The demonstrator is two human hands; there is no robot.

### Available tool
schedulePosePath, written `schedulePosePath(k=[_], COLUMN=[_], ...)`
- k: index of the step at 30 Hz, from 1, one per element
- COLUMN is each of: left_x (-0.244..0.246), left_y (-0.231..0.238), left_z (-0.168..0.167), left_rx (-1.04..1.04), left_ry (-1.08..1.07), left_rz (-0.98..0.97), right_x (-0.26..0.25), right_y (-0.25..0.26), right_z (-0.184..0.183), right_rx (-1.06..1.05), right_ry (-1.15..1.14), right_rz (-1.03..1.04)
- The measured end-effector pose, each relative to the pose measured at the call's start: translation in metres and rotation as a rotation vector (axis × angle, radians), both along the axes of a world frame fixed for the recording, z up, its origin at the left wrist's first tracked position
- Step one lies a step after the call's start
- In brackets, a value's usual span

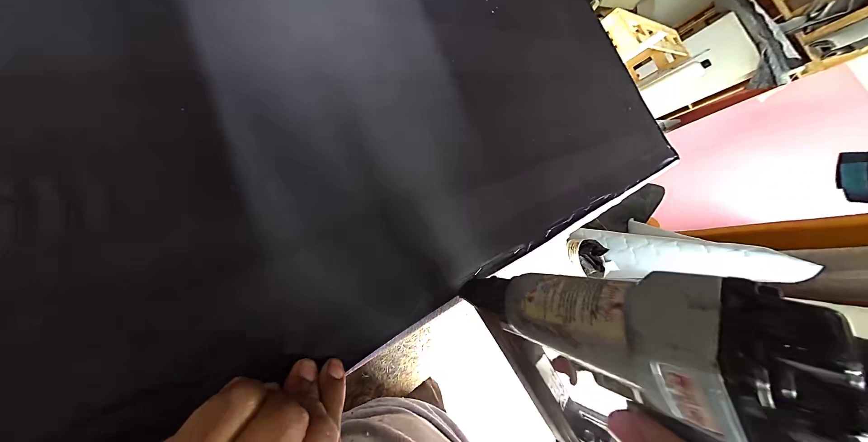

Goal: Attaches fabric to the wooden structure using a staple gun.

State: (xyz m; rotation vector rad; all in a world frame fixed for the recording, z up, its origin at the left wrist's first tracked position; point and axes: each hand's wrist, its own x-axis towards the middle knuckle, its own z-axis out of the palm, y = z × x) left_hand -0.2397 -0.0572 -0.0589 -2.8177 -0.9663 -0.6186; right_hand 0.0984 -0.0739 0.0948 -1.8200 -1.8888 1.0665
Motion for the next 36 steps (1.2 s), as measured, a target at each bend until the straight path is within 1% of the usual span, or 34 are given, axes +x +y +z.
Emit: schedulePosePath(k=[2,5,7,10,11,12,13,14,15,16,17,19,20,21,22,24,25,27,28,30,32,34,36], left_x=[0.001,0.000,0.001,0.001,0.001,0.002,0.002,0.003,0.003,0.004,0.005,0.012,0.016,0.019,0.019,0.010,0.000,-0.034,-0.051,-0.074,-0.078,-0.069,-0.060], left_y=[0.001,0.003,0.003,0.004,0.005,0.005,0.004,0.005,0.005,0.006,0.005,0.002,-0.002,-0.010,-0.021,-0.050,-0.064,-0.087,-0.092,-0.092,-0.089,-0.085,-0.077], left_z=[0.001,0.002,0.002,0.003,0.003,0.003,0.003,0.003,0.003,0.002,0.000,-0.001,0.002,0.007,0.015,0.030,0.034,0.036,0.034,0.022,0.013,0.008,0.004], left_rx=[-0.012,-0.007,0.005,0.050,0.061,0.065,0.063,0.063,0.068,0.071,0.073,0.058,0.026,-0.030,-0.114,-0.262,-0.291,-0.348,-0.355,-0.327,-0.389,-0.474,-0.483], left_ry=[-0.004,-0.002,0.001,0.019,0.016,0.009,0.005,0.001,-0.002,-0.012,-0.033,-0.087,-0.127,-0.185,-0.274,-0.529,-0.663,-0.918,-1.059,-1.232,-1.312,-1.295,-1.266], left_rz=[-0.007,-0.018,-0.020,-0.040,-0.036,-0.026,-0.013,-0.006,0.001,0.015,0.042,0.132,0.174,0.196,0.207,0.259,0.343,0.574,0.685,0.822,0.858,0.918,0.980], right_x=[0.000,0.003,0.003,-0.013,-0.021,-0.033,-0.047,-0.049,-0.039,-0.033,-0.029,-0.029,-0.030,-0.028,-0.025,-0.021,-0.022,-0.021,-0.018,-0.012,-0.011,-0.022,-0.039], right_y=[-0.005,-0.017,-0.023,-0.019,-0.016,-0.011,-0.006,0.000,0.009,0.025,0.047,0.098,0.121,0.140,0.157,0.180,0.186,0.184,0.181,0.179,0.176,0.162,0.140], right_z=[-0.009,-0.007,-0.017,-0.027,-0.020,-0.007,0.009,0.019,0.024,0.024,0.019,-0.003,-0.014,-0.026,-0.040,-0.067,-0.079,-0.099,-0.106,-0.111,-0.109,-0.101,-0.091], right_rx=[-0.023,0.060,0.097,-0.012,-0.026,-0.019,0.036,0.103,0.163,0.261,0.399,0.702,0.737,0.712,0.690,0.702,0.727,0.796,0.814,0.807,0.766,0.769,0.837], right_ry=[0.020,-0.055,-0.021,-0.056,-0.074,-0.094,-0.145,-0.194,-0.251,-0.338,-0.491,-0.787,-0.872,-0.918,-0.947,-0.946,-0.916,-0.835,-0.781,-0.706,-0.647,-0.610,-0.566], right_rz=[0.046,0.120,0.159,0.253,0.246,0.209,0.160,0.144,0.163,0.186,0.229,0.277,0.291,0.303,0.307,0.329,0.347,0.370,0.371,0.346,0.320,0.295,0.294])
